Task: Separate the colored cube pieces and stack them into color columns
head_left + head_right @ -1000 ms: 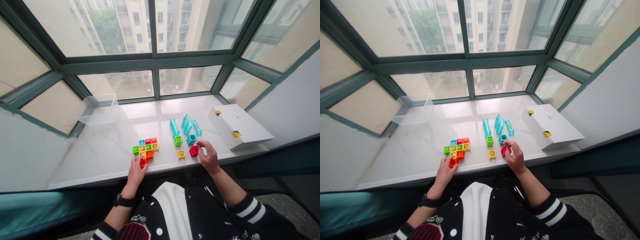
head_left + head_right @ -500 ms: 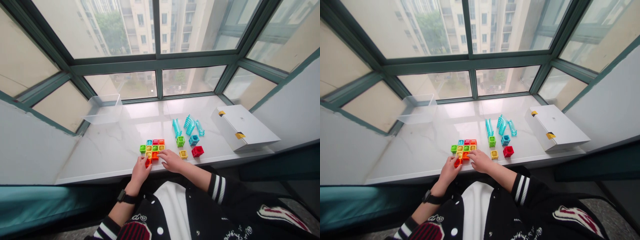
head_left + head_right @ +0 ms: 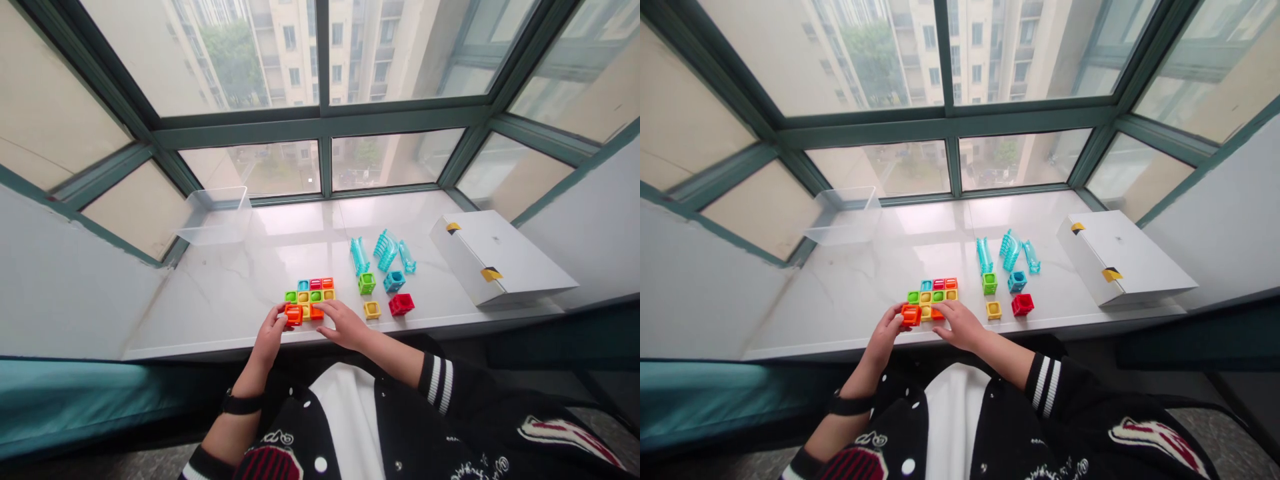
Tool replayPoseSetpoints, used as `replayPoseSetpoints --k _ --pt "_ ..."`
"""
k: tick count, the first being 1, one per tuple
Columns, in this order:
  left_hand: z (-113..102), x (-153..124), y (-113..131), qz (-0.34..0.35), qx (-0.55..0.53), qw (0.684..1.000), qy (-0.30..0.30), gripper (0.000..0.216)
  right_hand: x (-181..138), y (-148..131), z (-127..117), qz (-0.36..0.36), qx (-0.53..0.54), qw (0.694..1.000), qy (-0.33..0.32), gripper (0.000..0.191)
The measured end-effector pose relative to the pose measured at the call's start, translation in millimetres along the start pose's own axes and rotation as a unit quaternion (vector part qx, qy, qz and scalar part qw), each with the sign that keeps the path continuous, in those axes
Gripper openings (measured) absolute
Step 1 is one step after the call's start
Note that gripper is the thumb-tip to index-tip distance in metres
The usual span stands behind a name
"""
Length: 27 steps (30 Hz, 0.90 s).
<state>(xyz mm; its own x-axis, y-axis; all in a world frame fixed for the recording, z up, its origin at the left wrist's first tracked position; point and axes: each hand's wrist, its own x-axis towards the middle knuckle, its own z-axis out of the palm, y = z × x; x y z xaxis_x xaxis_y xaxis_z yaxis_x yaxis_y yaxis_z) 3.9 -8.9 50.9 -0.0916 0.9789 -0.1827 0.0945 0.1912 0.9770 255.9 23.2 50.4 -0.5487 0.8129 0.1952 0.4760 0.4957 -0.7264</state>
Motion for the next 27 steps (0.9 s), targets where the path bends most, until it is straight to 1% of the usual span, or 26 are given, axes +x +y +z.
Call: replayPoseSetpoints --k 2,4,7,9,12,14,16,18,20,22,23,25,27 --pt "9.6 -3.1 10.1 0.016 -0.102 0.995 -0.015 0.049 0.9 -8.6 -5.0 0.002 0.066 0.997 0.025 0.067" --pt "21.2 -7.2 21.0 0.041 -0.140 0.989 -0.034 0.047 1.4 -15.1 -8.0 0.014 0.134 0.990 0.040 0.071" --pt "36.6 -12.6 36.0 0.083 -0.145 0.983 -0.078 0.045 0.2 -20.1 -11.4 0.038 0.222 0.972 0.062 0.070" --pt "44.4 -14.4 42.6 0.101 -0.146 0.978 -0.107 0.044 -1.9 -21.3 -14.9 0.047 0.257 0.962 0.078 0.068" --pt "53.4 -14.7 44.5 0.102 -0.152 0.973 -0.139 0.041 -6.1 -22.0 -22.1 0.055 0.272 0.955 0.104 0.061" --pt "57.9 -14.4 41.7 0.095 -0.152 0.973 -0.146 0.041 -9.0 -22.1 -27.3 0.052 0.261 0.956 0.124 0.057" --pt "60.9 -14.6 38.3 0.092 -0.145 0.975 -0.139 0.046 -11.7 -22.2 -32.7 0.040 0.241 0.960 0.138 0.055" --pt "62.6 -15.8 35.9 0.097 -0.125 0.978 -0.137 0.055 -14.0 -22.3 -38.1 0.022 0.222 0.965 0.137 0.054" --pt "63.3 -18.0 35.4 0.112 -0.092 0.979 -0.144 0.062 -15.5 -22.5 -42.4 0.003 0.216 0.968 0.129 0.055" --pt "63.8 -20.3 36.3 0.137 -0.059 0.979 -0.139 0.063 -16.1 -22.6 -44.3 0.003 0.234 0.964 0.127 0.059" --pt "64.3 -21.3 36.9 0.157 -0.042 0.979 -0.123 0.062 -16.2 -22.8 -44.0 0.014 0.253 0.959 0.125 0.062" --pt "65.6 -22.1 38.2 0.212 0.003 0.975 -0.071 0.060 -16.3 -23.7 -41.4 0.045 0.301 0.946 0.108 0.071" --pt "68.0 -21.4 39.4 0.278 0.065 0.958 -0.022 0.057 -16.6 -25.7 -37.4 0.061 0.344 0.933 0.082 0.081"
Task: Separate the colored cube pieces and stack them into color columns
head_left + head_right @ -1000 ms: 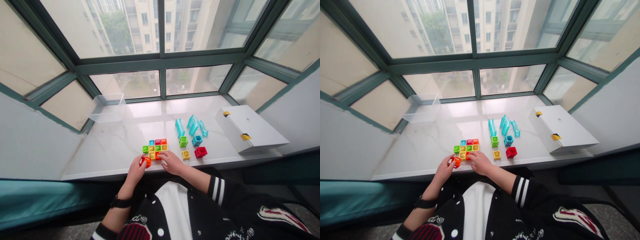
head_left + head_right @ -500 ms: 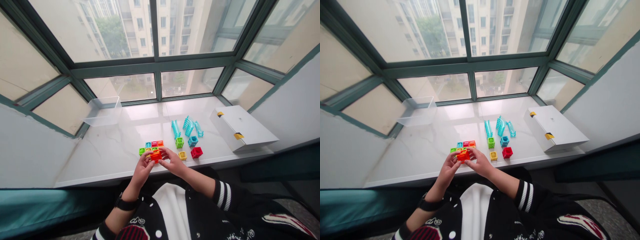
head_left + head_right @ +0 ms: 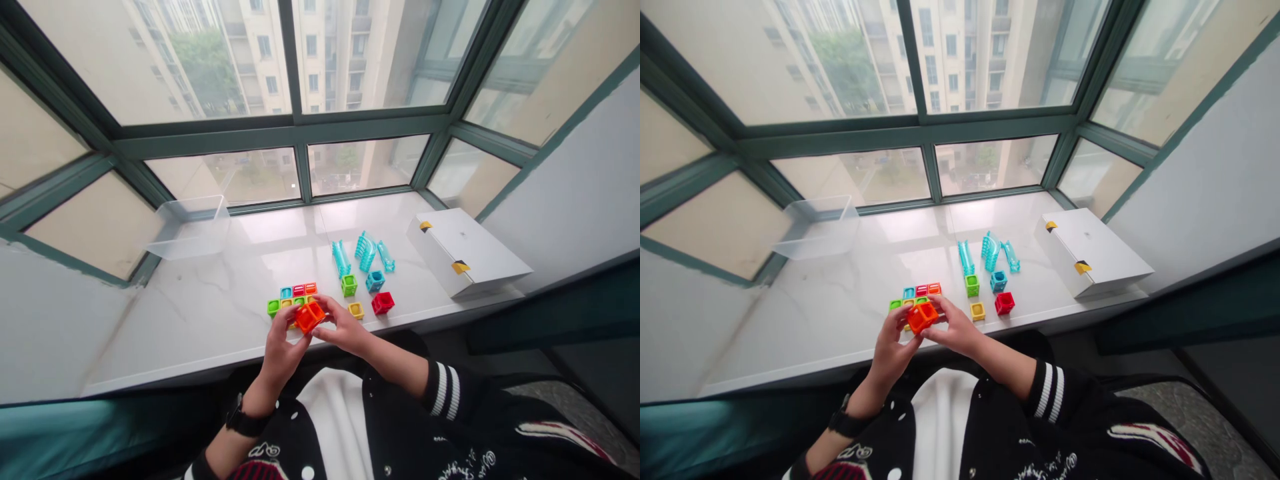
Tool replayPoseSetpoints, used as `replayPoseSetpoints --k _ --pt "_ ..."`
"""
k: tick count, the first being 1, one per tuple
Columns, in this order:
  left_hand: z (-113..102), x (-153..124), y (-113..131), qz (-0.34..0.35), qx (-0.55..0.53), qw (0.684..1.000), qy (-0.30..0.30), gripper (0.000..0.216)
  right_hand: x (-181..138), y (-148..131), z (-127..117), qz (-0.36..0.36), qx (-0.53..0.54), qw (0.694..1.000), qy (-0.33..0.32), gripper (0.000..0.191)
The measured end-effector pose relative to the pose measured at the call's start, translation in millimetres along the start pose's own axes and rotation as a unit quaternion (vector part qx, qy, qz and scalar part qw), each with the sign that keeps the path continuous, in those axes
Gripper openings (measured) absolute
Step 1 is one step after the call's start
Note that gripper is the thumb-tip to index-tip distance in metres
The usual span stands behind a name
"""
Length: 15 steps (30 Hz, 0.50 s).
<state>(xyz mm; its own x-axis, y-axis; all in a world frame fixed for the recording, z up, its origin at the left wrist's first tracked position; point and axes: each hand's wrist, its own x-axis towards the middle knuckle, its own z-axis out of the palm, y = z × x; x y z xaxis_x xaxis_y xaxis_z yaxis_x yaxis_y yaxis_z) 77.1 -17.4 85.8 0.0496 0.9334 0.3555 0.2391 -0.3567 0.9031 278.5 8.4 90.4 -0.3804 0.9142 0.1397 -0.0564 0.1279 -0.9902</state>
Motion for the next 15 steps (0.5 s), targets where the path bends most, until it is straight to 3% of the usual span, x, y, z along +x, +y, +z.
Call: replayPoseSetpoints --k 4,8,11,15 --pt "8.0 5.0 2.2 0.112 0.110 0.987 0.022 0.050 -3.5 -2.5 5.2 0.009 0.044 0.999 0.016 0.084" --pt "15.5 8.8 6.0 0.101 0.086 0.991 -0.027 0.063 -5.9 -15.4 -9.3 -0.003 0.052 0.997 0.053 0.078" --pt "14.4 9.3 4.1 0.053 0.045 0.996 -0.060 0.070 -7.5 -29.6 -44.2 -0.038 0.023 0.993 0.110 0.079" --pt "1.3 5.8 -10.3 -0.035 0.021 0.998 -0.044 0.064 -15.5 -37.4 -125.3 -0.096 -0.068 0.960 0.254 0.080"
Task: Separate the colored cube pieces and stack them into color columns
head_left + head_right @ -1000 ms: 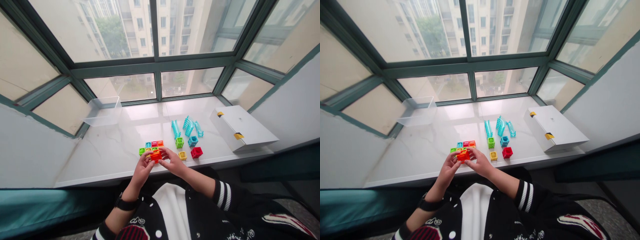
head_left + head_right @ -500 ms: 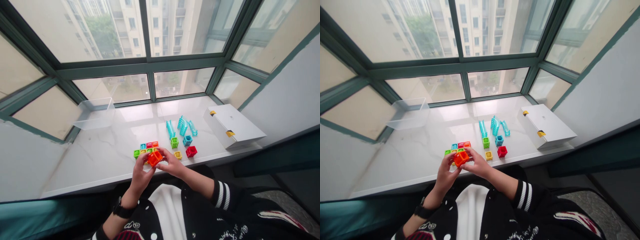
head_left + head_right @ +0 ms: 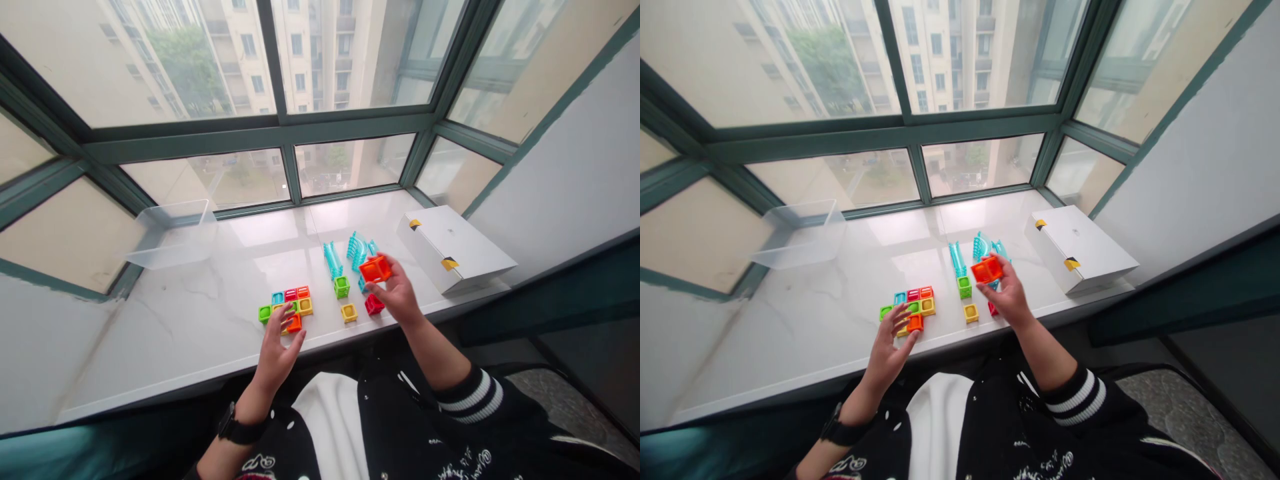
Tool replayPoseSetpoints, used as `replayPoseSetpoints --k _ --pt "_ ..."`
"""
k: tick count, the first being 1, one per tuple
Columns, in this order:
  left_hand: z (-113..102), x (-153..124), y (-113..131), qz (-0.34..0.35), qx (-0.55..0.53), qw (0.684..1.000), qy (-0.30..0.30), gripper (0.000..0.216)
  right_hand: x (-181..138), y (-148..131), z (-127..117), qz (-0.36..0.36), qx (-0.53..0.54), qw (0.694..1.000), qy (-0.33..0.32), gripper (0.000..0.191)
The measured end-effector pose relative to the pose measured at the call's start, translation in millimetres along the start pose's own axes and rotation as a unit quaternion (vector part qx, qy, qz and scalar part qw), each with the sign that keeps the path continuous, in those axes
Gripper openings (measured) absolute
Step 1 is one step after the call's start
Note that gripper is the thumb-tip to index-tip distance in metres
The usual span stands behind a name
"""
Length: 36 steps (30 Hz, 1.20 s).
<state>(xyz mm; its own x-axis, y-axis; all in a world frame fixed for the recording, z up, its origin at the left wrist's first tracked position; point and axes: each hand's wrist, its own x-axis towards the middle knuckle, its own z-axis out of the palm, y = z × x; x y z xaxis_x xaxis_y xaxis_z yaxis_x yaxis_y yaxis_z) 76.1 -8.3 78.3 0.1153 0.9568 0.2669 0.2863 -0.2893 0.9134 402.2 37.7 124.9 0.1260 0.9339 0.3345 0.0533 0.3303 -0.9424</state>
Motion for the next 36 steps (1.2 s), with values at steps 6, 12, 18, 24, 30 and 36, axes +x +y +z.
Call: replayPoseSetpoints --k 6,12,18,24,30,36 --pt "-24.1 -8.8 -33.2 -0.116 -0.043 0.990 0.063 0.062 21.2 76.7 -112.7 0.095 -0.253 0.943 0.196 0.097" --pt "-29.7 -13.6 -46.6 -0.160 -0.037 0.982 0.095 0.061 3.1 161.0 -139.3 0.185 -0.373 0.902 0.119 0.086" --pt "-24.9 -14.1 -48.7 -0.170 -0.027 0.983 0.071 0.058 -5.8 189.7 -129.5 0.176 -0.439 0.879 0.059 0.078" --pt "-22.2 -14.7 -50.0 -0.176 -0.021 0.982 0.062 0.057 -7.9 196.7 -123.6 0.167 -0.485 0.857 0.049 0.075" --pt "-18.4 -17.4 -52.9 -0.184 -0.033 0.980 0.066 0.058 -9.7 202.1 -121.4 0.158 -0.494 0.853 0.060 0.074" --pt "-12.2 -16.7 -54.2 -0.187 -0.034 0.980 0.059 0.058 -9.9 204.3 -120.7 0.156 -0.499 0.850 0.061 0.075"
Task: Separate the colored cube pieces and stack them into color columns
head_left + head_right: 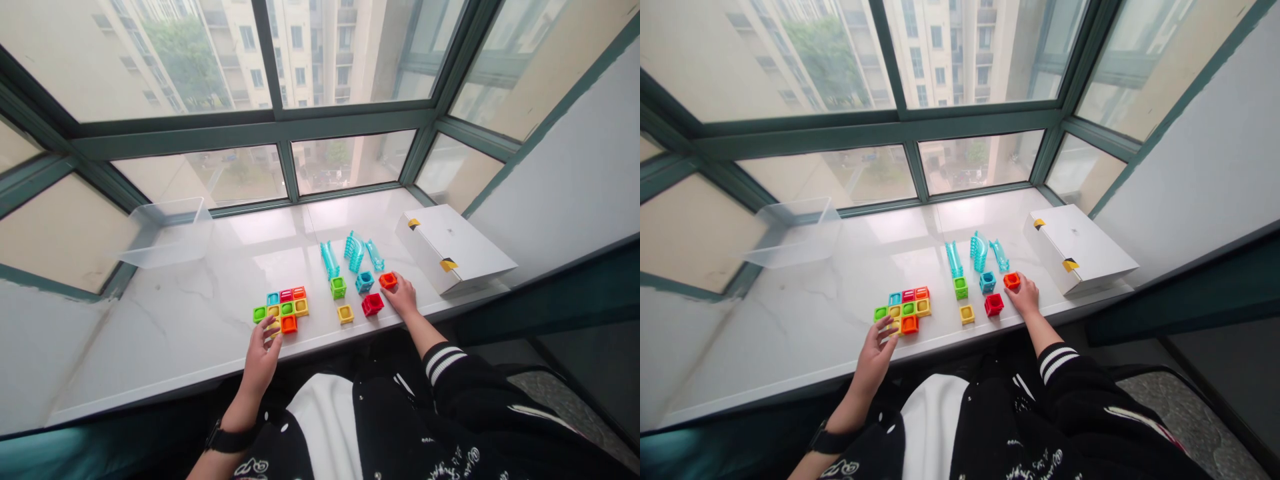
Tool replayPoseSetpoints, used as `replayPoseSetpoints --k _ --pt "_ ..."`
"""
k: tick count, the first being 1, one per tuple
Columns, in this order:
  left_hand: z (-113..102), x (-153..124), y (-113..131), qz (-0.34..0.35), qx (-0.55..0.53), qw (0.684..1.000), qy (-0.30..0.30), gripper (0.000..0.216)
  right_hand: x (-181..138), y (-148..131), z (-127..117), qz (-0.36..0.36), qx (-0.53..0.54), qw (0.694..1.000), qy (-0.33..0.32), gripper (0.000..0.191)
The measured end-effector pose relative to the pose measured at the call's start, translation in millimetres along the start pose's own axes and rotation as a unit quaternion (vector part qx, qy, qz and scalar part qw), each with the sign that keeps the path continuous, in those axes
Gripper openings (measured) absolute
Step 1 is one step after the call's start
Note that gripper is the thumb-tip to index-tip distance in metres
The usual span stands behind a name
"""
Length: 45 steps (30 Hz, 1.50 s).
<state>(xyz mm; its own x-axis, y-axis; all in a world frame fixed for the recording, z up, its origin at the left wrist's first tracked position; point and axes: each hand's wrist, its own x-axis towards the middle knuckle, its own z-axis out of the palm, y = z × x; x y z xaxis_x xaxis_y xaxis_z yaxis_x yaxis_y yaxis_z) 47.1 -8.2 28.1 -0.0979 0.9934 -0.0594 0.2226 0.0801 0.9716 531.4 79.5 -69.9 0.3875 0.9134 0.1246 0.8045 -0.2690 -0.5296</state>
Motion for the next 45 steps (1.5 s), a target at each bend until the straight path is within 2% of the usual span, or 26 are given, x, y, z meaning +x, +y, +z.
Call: replayPoseSetpoints --k 7,16,20,24,27,30,33,35,37,39,41,43,45 --pt "4.0 0.9 0.5 -0.001 0.005 1.000 -0.005 0.057 -1.1 -0.1 1.8 -0.007 -0.004 1.000 0.009 0.075" --pt "1.3 0.2 -3.4 0.054 0.073 0.996 -0.011 0.056 -0.5 2.4 3.9 -0.009 0.009 1.000 0.013 0.076" --pt "-2.3 3.8 -9.6 0.124 0.174 0.977 -0.018 0.056 -5.7 3.8 1.8 -0.024 0.061 0.997 0.030 0.083" --pt "-4.6 8.9 -14.2 0.164 0.235 0.958 -0.024 0.056 -21.7 9.4 -6.3 0.006 0.175 0.984 0.027 0.078" --pt "-6.7 12.8 -16.8 0.168 0.246 0.955 -0.018 0.053 -33.5 10.5 -24.8 0.037 0.260 0.963 0.061 0.075" --pt "-11.6 17.1 -21.0 0.172 0.251 0.953 -0.002 0.051 -38.6 -5.5 -60.6 0.020 0.286 0.947 0.144 0.069" --pt "-17.1 21.4 -28.6 0.180 0.274 0.945 0.007 0.049 -43.0 -47.8 -104.8 -0.058 0.272 0.935 0.219 0.059" --pt "-18.3 23.9 -35.0 0.186 0.307 0.933 -0.003 0.049 -50.2 -87.6 -126.7 -0.140 0.235 0.933 0.235 0.049" --pt "-16.2 26.5 -41.6 0.194 0.346 0.918 -0.024 0.050 -61.9 -130.5 -133.0 -0.244 0.229 0.923 0.191 0.035" --pt "-11.1 29.6 -47.6 0.208 0.378 0.901 -0.044 0.054 -76.3 -170.4 -119.6 -0.331 0.250 0.905 0.091 0.032" --pt "-4.4 32.9 -53.4 0.220 0.399 0.888 -0.057 0.060 -91.4 -203.0 -88.9 -0.382 0.251 0.889 -0.039 0.033" --pt "2.0 35.5 -58.9 0.223 0.409 0.882 -0.069 0.064 -105.7 -226.4 -49.1 -0.408 0.209 0.874 -0.161 0.032" --pt "7.2 35.9 -63.9 0.218 0.408 0.883 -0.078 0.067 -118.0 -241.5 -10.4 -0.404 0.151 0.870 -0.240 0.037"
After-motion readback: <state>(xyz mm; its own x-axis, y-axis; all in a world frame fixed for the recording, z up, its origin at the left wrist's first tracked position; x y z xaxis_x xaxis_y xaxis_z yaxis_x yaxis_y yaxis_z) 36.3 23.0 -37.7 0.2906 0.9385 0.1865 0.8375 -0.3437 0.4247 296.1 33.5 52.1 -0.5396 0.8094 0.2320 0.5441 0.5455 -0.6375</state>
